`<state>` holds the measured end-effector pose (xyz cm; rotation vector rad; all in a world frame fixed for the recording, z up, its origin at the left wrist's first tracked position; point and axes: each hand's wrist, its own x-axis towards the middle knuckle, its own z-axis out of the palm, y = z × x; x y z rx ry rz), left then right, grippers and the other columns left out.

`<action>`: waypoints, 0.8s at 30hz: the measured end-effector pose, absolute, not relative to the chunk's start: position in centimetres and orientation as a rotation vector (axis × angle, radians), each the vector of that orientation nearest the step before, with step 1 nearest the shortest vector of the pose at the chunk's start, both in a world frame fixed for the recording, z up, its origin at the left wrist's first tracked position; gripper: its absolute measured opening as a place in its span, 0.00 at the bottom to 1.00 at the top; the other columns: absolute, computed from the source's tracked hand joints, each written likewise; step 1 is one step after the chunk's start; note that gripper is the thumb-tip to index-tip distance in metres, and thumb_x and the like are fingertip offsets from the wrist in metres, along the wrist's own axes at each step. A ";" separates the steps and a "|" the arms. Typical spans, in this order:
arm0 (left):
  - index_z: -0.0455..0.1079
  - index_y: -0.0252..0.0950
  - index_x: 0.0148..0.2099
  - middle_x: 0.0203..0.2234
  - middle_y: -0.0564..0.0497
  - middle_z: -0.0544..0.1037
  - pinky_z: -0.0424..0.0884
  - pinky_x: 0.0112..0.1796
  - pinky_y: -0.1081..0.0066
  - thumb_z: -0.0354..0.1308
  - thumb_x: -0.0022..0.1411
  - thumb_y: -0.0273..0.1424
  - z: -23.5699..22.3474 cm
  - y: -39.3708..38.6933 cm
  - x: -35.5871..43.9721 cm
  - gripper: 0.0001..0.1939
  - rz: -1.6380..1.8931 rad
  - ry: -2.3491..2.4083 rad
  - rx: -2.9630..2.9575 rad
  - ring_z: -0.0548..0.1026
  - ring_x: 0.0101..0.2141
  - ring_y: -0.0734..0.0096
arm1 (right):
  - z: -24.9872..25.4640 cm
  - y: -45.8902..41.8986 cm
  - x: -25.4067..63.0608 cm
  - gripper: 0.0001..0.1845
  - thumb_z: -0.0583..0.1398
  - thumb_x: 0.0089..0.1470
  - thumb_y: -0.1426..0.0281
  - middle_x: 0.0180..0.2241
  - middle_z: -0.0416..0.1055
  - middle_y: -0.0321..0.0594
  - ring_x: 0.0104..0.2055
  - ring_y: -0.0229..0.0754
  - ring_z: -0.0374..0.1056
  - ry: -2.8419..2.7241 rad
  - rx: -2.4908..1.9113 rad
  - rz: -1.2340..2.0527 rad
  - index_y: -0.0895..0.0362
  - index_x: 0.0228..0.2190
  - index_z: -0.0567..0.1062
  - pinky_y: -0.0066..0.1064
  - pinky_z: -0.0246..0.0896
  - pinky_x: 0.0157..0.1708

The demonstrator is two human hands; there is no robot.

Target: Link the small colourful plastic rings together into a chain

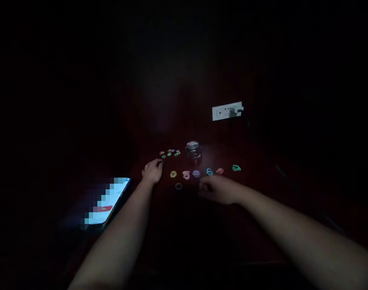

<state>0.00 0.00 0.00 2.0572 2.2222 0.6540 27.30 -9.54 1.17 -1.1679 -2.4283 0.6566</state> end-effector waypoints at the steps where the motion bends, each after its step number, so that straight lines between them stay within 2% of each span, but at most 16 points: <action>1: 0.63 0.47 0.53 0.58 0.55 0.59 0.49 0.52 0.39 0.38 0.61 0.41 -0.1 0.1 0.2 0.21 0.624 2.231 2.044 0.52 0.58 0.55 | 1.3 -9.4 27.2 0.09 0.57 0.47 0.63 0.23 0.67 0.32 0.24 0.32 0.59 -2.428 -1.164 0.664 0.57 0.25 0.68 0.23 0.51 0.23; 6: 0.63 0.49 0.53 0.58 0.57 0.59 0.40 0.51 0.34 0.39 0.61 0.41 -0.3 0.4 0.9 0.21 0.471 2.227 2.046 0.48 0.59 0.50 | 1.5 -9.2 27.2 0.09 0.57 0.47 0.63 0.23 0.67 0.33 0.24 0.32 0.59 -2.419 -1.157 0.729 0.57 0.26 0.69 0.23 0.51 0.22; 12: 0.67 0.43 0.49 0.53 0.47 0.66 0.43 0.49 0.32 0.44 0.58 0.37 0.4 -0.2 1.3 0.19 0.483 2.202 2.152 0.58 0.55 0.49 | 1.4 -9.0 27.4 0.10 0.57 0.47 0.63 0.23 0.66 0.33 0.23 0.32 0.58 -2.408 -1.133 0.781 0.58 0.26 0.69 0.24 0.51 0.22; 19: 0.68 0.44 0.43 0.38 0.51 0.77 0.40 0.48 0.32 0.50 0.55 0.35 1.1 -0.8 2.2 0.13 0.641 2.093 2.148 0.70 0.44 0.56 | 1.4 -8.9 27.6 0.09 0.57 0.46 0.64 0.23 0.66 0.34 0.23 0.32 0.58 -2.397 -1.122 0.775 0.58 0.25 0.69 0.24 0.51 0.23; 24: 0.70 0.43 0.37 0.37 0.52 0.77 0.43 0.48 0.34 0.51 0.55 0.33 1.0 -0.7 2.2 0.08 0.711 2.107 2.120 0.71 0.42 0.56 | 1.4 -8.9 27.7 0.10 0.57 0.47 0.64 0.23 0.66 0.34 0.23 0.32 0.59 -2.407 -1.125 0.780 0.58 0.25 0.69 0.24 0.51 0.23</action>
